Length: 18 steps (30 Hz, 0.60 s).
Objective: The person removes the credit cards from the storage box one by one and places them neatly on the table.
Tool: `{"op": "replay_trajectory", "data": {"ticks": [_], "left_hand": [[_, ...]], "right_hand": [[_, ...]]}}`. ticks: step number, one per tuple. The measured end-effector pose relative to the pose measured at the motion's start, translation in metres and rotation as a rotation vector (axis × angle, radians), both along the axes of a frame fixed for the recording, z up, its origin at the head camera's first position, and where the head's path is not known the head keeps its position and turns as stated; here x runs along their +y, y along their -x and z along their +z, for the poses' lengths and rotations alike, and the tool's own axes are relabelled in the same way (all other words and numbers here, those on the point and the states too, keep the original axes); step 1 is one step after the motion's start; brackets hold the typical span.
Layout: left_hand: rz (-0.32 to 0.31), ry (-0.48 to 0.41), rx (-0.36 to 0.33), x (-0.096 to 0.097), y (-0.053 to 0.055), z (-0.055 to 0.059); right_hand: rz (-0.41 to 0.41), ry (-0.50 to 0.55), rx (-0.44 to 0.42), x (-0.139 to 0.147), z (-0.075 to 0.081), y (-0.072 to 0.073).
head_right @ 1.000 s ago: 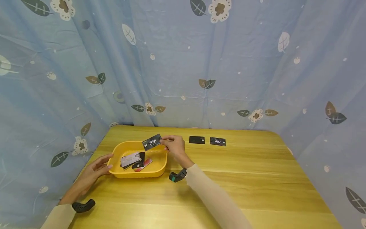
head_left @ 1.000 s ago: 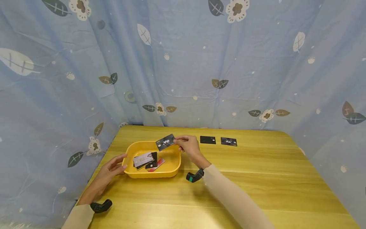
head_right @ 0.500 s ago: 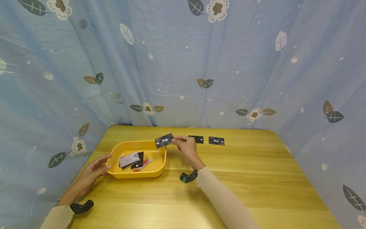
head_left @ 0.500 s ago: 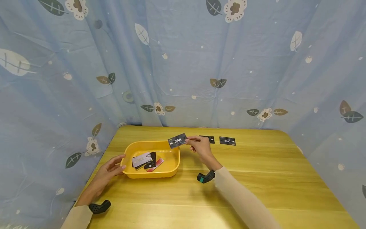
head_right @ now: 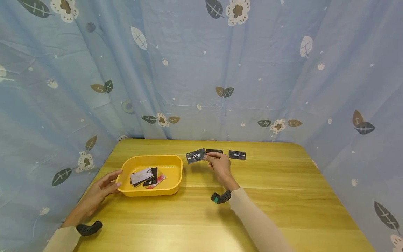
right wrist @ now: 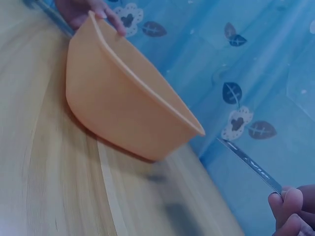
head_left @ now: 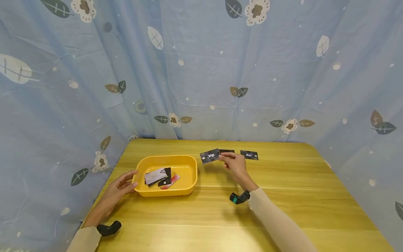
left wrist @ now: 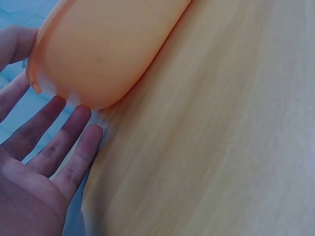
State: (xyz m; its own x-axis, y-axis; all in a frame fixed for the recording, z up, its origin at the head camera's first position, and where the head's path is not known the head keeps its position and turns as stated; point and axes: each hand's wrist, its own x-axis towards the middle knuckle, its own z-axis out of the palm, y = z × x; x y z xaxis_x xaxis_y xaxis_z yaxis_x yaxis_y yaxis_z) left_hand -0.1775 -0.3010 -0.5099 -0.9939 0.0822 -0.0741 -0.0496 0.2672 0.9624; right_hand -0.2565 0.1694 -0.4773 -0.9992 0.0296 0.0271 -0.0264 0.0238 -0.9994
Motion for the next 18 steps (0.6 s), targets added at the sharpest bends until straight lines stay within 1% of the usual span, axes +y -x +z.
{"op": "replay_trajectory", "data": {"ticks": [3,9,18], "left_hand": [[-0.003,-0.003,0.004,0.000,0.000,0.000],[-0.001,0.003,-0.006,0.000,0.001,0.000],[-0.011,-0.021,0.012,-0.002,0.001,-0.005]], "right_hand": [[-0.026,-0.001,-0.010,0.009,-0.001,-0.002],[-0.090,0.003,-0.042,0.025,-0.011,-0.003],[-0.164,-0.047,-0.108,0.042,-0.025,-0.004]]}}
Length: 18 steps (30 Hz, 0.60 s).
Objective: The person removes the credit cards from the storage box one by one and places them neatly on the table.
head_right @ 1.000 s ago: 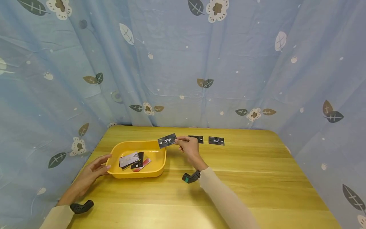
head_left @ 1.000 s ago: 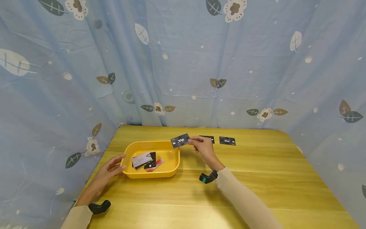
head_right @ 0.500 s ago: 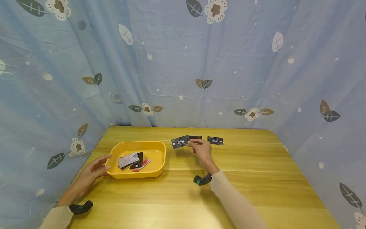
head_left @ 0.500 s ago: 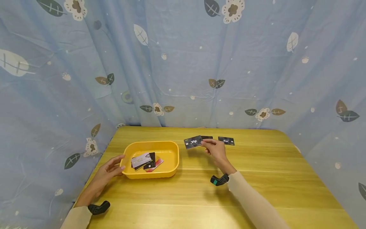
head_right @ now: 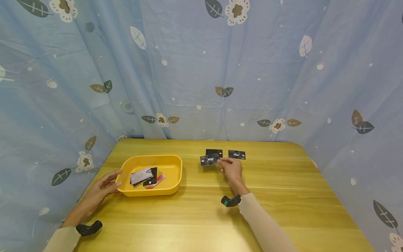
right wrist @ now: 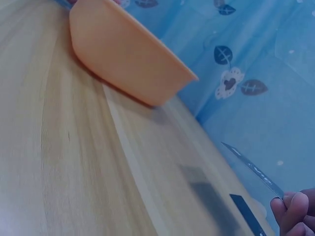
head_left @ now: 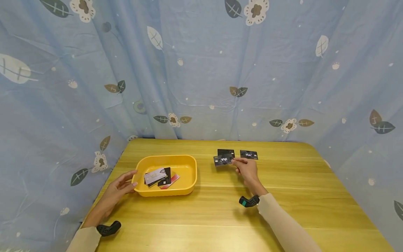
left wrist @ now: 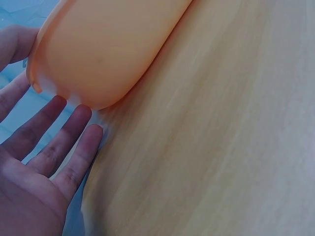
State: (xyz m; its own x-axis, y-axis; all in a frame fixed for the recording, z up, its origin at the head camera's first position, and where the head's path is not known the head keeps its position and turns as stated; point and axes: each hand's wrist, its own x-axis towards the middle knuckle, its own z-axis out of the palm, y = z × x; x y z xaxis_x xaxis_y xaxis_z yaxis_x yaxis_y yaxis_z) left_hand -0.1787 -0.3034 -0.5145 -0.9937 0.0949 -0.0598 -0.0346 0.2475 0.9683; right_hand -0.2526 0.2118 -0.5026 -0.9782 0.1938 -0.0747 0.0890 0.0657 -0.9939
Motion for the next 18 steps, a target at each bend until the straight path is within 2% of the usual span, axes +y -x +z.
{"op": "replay_trajectory", "data": {"ticks": [11,18], "left_hand": [[-0.001,-0.003,0.004,0.000,0.000,0.000],[-0.002,-0.006,0.007,-0.001,0.000,0.000]], "right_hand": [[-0.103,-0.007,-0.051,0.011,-0.008,-0.001],[-0.145,-0.071,-0.082,0.013,-0.014,0.000]]}}
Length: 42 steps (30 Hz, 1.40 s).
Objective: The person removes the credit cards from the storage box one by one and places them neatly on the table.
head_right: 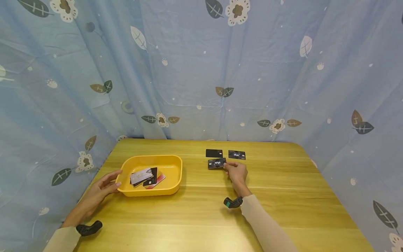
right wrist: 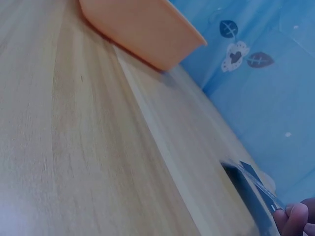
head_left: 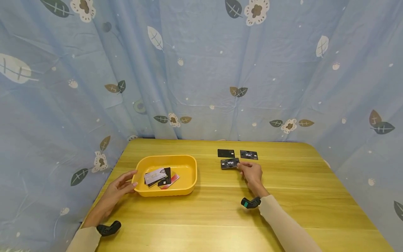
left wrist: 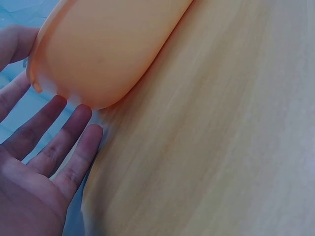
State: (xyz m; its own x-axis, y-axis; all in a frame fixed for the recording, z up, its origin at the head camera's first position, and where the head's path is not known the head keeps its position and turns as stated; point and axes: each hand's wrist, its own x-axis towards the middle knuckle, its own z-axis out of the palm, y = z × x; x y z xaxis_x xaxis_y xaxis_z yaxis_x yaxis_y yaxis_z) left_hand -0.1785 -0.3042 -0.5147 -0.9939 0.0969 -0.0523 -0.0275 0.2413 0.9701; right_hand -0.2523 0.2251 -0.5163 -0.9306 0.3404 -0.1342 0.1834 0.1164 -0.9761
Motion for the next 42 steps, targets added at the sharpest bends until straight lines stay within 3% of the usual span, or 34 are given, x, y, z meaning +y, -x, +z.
{"op": "replay_trajectory", "data": {"ticks": [9,17,26,42], "left_hand": [[0.004,0.005,-0.008,0.000,0.000,0.000],[0.008,0.016,-0.003,0.001,0.000,0.000],[0.006,0.019,-0.001,0.001,0.001,0.001],[0.019,0.031,-0.011,0.001,0.001,0.002]], "right_hand": [[-0.022,-0.027,0.029,-0.006,-0.007,0.004],[-0.004,-0.187,0.049,-0.010,-0.008,0.004],[0.043,-0.161,0.052,-0.009,-0.009,0.003],[0.068,-0.215,0.042,-0.012,-0.010,0.001]]}}
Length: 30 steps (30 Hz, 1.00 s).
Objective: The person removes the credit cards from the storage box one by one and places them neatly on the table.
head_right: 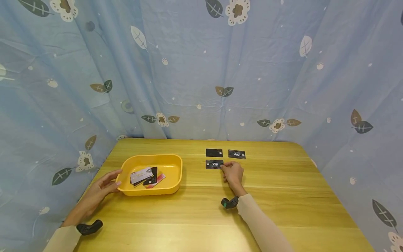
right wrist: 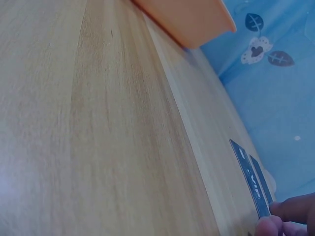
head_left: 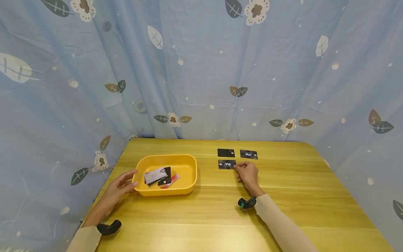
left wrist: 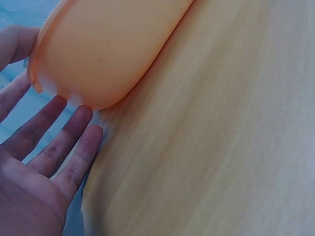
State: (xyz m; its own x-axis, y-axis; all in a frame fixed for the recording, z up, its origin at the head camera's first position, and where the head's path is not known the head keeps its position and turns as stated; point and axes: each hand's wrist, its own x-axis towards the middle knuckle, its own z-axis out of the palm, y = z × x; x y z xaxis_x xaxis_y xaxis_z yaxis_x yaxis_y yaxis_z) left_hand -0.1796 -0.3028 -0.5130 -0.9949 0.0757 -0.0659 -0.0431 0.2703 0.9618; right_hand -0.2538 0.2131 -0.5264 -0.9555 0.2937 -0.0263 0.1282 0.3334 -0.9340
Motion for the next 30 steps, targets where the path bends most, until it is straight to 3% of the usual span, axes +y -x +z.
{"op": "replay_trajectory", "data": {"ticks": [11,22,30], "left_hand": [[-0.005,-0.009,-0.004,-0.001,-0.001,-0.001],[0.009,0.009,-0.007,0.000,0.000,-0.001],[0.007,0.008,0.010,-0.001,0.000,-0.003]], "right_hand": [[0.064,0.005,0.025,0.002,0.005,-0.001],[0.140,0.090,0.016,-0.006,0.021,0.001],[0.191,0.072,0.037,-0.021,0.032,0.002]]}}
